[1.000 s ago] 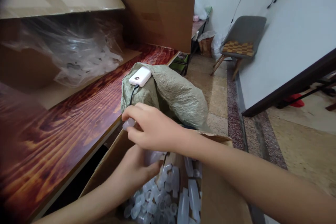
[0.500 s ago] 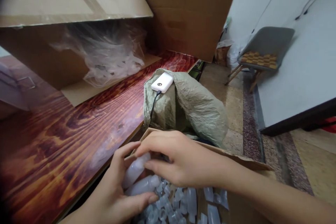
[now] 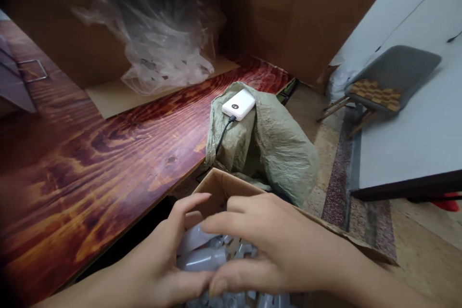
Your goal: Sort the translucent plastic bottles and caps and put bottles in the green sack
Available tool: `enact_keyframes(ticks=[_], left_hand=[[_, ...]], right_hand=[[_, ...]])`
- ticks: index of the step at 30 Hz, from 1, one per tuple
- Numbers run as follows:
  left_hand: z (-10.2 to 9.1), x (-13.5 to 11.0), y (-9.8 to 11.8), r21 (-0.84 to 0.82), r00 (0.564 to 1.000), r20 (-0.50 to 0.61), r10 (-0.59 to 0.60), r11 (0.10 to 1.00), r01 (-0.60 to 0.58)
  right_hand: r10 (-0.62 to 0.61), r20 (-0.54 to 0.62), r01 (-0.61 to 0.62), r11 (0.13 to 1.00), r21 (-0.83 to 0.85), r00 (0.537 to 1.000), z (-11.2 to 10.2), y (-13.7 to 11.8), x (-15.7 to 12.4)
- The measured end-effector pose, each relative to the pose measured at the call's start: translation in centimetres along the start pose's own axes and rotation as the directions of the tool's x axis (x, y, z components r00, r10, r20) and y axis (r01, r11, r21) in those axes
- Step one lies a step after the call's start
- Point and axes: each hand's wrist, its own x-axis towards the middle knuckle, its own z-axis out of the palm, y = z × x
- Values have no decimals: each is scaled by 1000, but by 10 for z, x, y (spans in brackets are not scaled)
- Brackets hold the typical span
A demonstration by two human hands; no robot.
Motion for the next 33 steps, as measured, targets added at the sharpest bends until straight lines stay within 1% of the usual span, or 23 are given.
enact_keyframes(ticks=[1,3,5,7,8,10,14,15,18,21,23,26,27,28,29,30,31,32,33], left_hand=[[0,0,0,12,1000,8,-8,1000,8],[0,-1,1,29,1000,27,-13,999,13],[0,-1,2,29,999,47,-6,1000,4],[-1,-1,2,37,998,55,9,999,-11],[-1,-1,3,45,998,55,16,999,-18],[-1,1,3,48,998,55,31,998,-34],[-2,1,3,64,996,43,79,995,-81],[-2,1,2,84,996,37,82,993,-85],[1,-2,-1,151,996,17,85,985,-87],[5,-4,-5,200,992,0,124,972,-122],[7,-3,-5,215,991,-28,132,969,-123],[8,1,-4,218,984,-160,82,975,-46],[8,2,-3,211,976,-207,61,977,-17],[7,3,-1,197,968,-245,47,980,2],[7,4,0,181,962,-269,39,983,10],[6,4,2,168,957,-289,32,986,18],[6,4,3,159,952,-304,23,987,27],[5,4,4,150,948,-318,13,988,37],[5,4,5,138,945,-328,-3,989,51]], right_hand=[[13,21,-12,998,-55,1000,-2,1,-2],[32,-7,-32,994,-107,999,-3,4,-4],[-4,-25,3,998,-69,1000,-3,6,-5],[-23,13,24,998,-58,1000,-2,8,-6],[-9,33,12,997,-82,999,-1,8,-6],[20,31,-17,996,-88,999,0,8,-6],[14,7,-14,1000,15,1000,8,-2,-2],[41,14,-41,999,8,999,11,-5,0],[177,27,-177,984,9,984,21,-14,6],[263,11,-263,963,65,965,28,-17,8],[307,-11,-304,945,122,951,28,-14,8],[365,-82,-343,917,203,928,23,-7,9],[381,-114,-355,914,194,918,22,-4,10],[391,-124,-376,918,128,912,21,-2,11],[395,-102,-395,918,20,913,22,1,12],[401,-49,-404,908,-110,915,23,3,12],[412,30,-394,888,-237,911,27,5,12],[422,118,-363,868,-338,899,32,7,12],[434,201,-332,855,-399,878,38,10,11]])
